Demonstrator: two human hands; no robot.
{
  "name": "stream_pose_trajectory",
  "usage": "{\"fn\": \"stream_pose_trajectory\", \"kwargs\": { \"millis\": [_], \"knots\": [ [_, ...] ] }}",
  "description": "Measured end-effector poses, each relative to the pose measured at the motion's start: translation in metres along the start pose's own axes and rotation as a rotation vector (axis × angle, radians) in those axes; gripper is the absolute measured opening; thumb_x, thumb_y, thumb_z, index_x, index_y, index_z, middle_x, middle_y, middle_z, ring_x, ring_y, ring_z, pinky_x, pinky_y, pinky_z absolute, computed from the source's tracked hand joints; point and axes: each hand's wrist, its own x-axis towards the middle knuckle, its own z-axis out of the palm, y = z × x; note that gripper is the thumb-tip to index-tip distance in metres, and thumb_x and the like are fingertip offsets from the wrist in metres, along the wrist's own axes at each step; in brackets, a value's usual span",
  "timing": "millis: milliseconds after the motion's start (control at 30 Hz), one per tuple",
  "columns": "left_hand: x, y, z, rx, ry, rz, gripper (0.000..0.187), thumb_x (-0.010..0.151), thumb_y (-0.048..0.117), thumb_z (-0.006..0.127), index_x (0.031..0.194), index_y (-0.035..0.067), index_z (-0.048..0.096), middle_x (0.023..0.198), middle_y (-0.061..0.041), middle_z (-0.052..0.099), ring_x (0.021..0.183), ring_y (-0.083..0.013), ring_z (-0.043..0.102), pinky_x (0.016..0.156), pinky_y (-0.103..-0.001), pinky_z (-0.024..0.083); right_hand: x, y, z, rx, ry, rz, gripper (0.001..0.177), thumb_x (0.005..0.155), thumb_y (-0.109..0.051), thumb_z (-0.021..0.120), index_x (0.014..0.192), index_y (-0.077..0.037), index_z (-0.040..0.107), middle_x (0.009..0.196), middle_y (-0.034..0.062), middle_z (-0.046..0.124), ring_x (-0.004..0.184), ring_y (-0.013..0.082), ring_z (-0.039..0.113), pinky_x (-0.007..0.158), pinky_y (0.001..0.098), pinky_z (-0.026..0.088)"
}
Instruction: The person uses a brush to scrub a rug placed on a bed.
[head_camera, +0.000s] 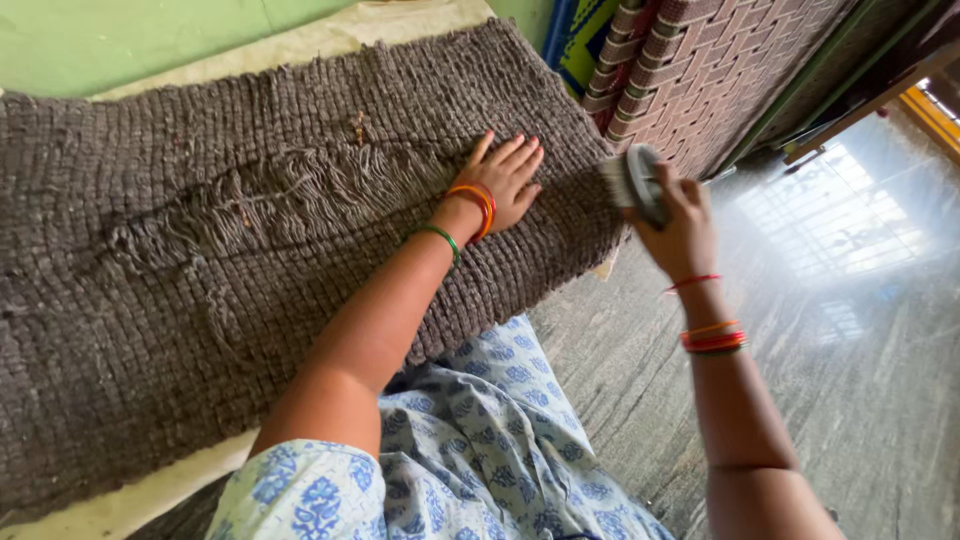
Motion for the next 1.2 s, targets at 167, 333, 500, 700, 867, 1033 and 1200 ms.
{"fn": "stream_pose_trajectory", "kwargs": {
  "millis": [167, 333, 500, 700, 867, 1033, 1200],
  "knots": [
    [-0.008, 0.005, -0.026, -0.028, 0.121, -0.086, 0.099, 0.095, 0.069, 0.040, 0.162, 0.002, 0.011, 0.170, -0.015, 0.008, 0.156, -0.0292, 0.004, 0.125, -0.047, 0.002, 0.039, -0.004, -0.015, -0.171, -0.007, 0.154, 0.083, 0.085, -0.050, 0.088, 0.147, -0.005, 0.056, 0.118, 0.0218, 0.060, 0.097, 0.0324, 0.061, 0.076, 0.0426, 0.057],
    [-0.025, -0.007, -0.060, -0.067, -0.053, -0.282, 0.156, 0.057, 0.102, 0.056, 0.158, -0.006, 0.006, 0.169, -0.020, 0.003, 0.157, -0.0293, 0.000, 0.126, -0.043, 0.001, 0.047, -0.096, 0.012, 0.014, -0.114, -0.227, 0.064, 0.089, -0.049, 0.077, 0.141, -0.014, 0.066, 0.119, 0.0179, 0.061, 0.104, 0.0307, 0.062, 0.081, 0.0425, 0.059],
    [-0.037, -0.035, -0.049, -0.091, 0.053, -0.214, 0.158, 0.053, 0.107, 0.046, 0.160, -0.002, 0.007, 0.170, -0.018, 0.005, 0.157, -0.0300, 0.001, 0.126, -0.046, 0.001, 0.087, -0.045, 0.017, -0.007, -0.231, -0.008, 0.049, 0.095, -0.055, 0.074, 0.133, -0.024, 0.069, 0.119, 0.0149, 0.064, 0.096, 0.0295, 0.067, 0.080, 0.0441, 0.059],
    [-0.034, -0.036, -0.055, -0.053, 0.005, -0.261, 0.159, 0.052, 0.110, 0.040, 0.159, -0.003, 0.006, 0.169, -0.019, 0.001, 0.156, -0.0317, -0.004, 0.123, -0.052, -0.004, 0.134, -0.057, 0.036, -0.223, -0.055, 0.044, 0.063, 0.089, -0.055, 0.079, 0.141, -0.020, 0.068, 0.113, 0.0218, 0.061, 0.089, 0.0369, 0.066, 0.072, 0.0482, 0.058],
    [-0.032, -0.057, -0.066, -0.002, -0.072, -0.490, 0.157, 0.053, 0.110, 0.038, 0.160, -0.002, 0.006, 0.169, -0.018, 0.000, 0.157, -0.0307, -0.005, 0.120, -0.061, -0.008, 0.128, -0.100, 0.083, 0.125, -0.114, -0.234, 0.061, 0.085, -0.057, 0.078, 0.132, -0.020, 0.071, 0.120, 0.0183, 0.063, 0.104, 0.0340, 0.066, 0.082, 0.0462, 0.061],
    [-0.033, -0.061, -0.061, -0.079, -0.053, -0.505, 0.156, 0.049, 0.109, 0.038, 0.161, 0.004, 0.005, 0.169, -0.012, 0.000, 0.155, -0.0275, -0.004, 0.119, -0.064, -0.008, 0.163, -0.035, 0.088, -0.250, -0.025, -0.092, 0.066, 0.085, -0.062, 0.078, 0.134, -0.018, 0.071, 0.115, 0.0240, 0.064, 0.096, 0.0374, 0.065, 0.077, 0.0482, 0.058],
    [-0.030, -0.084, -0.056, -0.098, 0.004, -0.426, 0.156, 0.054, 0.110, 0.035, 0.163, 0.002, 0.009, 0.172, -0.014, 0.003, 0.157, -0.0295, 0.002, 0.122, -0.061, -0.001, 0.204, -0.046, 0.091, -0.307, 0.087, -0.018, 0.055, 0.092, -0.057, 0.077, 0.132, -0.019, 0.073, 0.106, 0.0202, 0.071, 0.091, 0.0347, 0.066, 0.075, 0.0455, 0.058]
  ]
}}
